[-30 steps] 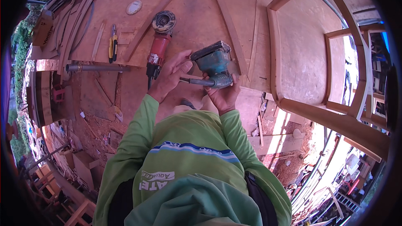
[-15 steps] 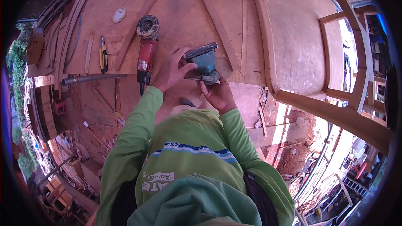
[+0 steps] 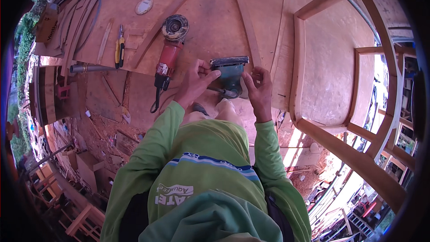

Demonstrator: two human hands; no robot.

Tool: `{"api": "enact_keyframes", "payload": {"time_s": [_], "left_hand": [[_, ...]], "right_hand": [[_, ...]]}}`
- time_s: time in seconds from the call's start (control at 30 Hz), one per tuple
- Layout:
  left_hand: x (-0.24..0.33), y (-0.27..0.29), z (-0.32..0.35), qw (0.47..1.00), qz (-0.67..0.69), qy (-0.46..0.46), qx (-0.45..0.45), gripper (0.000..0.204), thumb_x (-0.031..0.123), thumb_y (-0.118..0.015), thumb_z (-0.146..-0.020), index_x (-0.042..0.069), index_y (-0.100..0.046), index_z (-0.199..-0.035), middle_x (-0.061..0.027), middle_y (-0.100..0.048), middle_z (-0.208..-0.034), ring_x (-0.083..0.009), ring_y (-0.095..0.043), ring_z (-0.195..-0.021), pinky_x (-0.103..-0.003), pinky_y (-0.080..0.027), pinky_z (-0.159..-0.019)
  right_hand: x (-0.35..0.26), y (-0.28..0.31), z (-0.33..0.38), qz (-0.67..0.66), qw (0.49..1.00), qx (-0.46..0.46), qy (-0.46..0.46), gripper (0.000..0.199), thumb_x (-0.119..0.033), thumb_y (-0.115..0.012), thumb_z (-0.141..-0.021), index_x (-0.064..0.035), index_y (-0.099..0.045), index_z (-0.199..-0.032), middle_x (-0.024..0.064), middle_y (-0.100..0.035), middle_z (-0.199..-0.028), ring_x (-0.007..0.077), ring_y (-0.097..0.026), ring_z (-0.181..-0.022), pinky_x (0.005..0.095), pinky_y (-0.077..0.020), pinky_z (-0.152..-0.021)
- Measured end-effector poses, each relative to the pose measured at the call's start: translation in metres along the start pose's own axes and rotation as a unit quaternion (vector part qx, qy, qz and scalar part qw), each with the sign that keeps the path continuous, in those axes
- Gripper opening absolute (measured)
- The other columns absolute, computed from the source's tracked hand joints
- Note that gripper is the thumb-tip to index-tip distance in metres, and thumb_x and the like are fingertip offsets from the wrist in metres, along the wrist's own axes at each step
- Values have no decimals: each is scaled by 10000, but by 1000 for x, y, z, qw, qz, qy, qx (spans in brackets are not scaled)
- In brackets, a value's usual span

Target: Attaching a fresh sheet of sandpaper to a handheld power sander and securing it with integrated clips and pliers.

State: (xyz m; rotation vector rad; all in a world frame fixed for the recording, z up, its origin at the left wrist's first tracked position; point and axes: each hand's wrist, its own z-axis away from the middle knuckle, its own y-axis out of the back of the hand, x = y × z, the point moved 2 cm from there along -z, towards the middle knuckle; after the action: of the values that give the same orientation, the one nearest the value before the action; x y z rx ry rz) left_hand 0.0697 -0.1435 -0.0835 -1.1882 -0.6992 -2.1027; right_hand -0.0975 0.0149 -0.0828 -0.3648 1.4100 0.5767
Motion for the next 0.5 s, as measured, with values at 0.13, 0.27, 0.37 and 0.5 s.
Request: {"api": "enact_keyframes", "payload": {"time_s": [0.13, 0.27, 0.37, 0.5], "left_hand": [[8, -9, 7, 999, 35, 13, -8, 337, 173, -835, -926, 28, -613, -1135, -77, -671, -1056, -115, -657, -924, -261, -557, -800], [3, -15, 7, 999, 34, -4, 19, 392, 192, -850, -910, -4, -612, -1152, -80, -684, -1032, -125, -662, -904, -263, -557, -807], [-11, -20, 3, 997, 63, -31, 36, 442, 225, -862, -898, -26, -610, -1161, -92, -695, -1024, -136, -663, -899, -285, -562, -826], [3, -25, 9, 997, 20, -36, 62, 476, 268, -873, -887, -33, -616, -1152, -96, -698, -1018, -128, -651, -870, -285, -558, -803]], "right_hand": [[7, -11, -21, 68, 988, -132, -45, 390, -199, -841, -936, 30, -660, -1195, 65, -710, -996, 125, -654, -861, 274, -546, -779], [15, -9, -27, 31, 989, -134, -56, 389, -174, -852, -919, 33, -663, -1189, 67, -713, -984, 129, -657, -853, 279, -549, -776], [13, -6, -35, -1, 983, -169, -72, 432, -162, -871, -893, 40, -655, -1207, 76, -708, -1002, 144, -669, -866, 287, -558, -778], [13, -4, -40, -17, 974, -202, -98, 454, -162, -886, -875, 35, -650, -1209, 71, -697, -985, 148, -675, -866, 291, -566, -766]]}}
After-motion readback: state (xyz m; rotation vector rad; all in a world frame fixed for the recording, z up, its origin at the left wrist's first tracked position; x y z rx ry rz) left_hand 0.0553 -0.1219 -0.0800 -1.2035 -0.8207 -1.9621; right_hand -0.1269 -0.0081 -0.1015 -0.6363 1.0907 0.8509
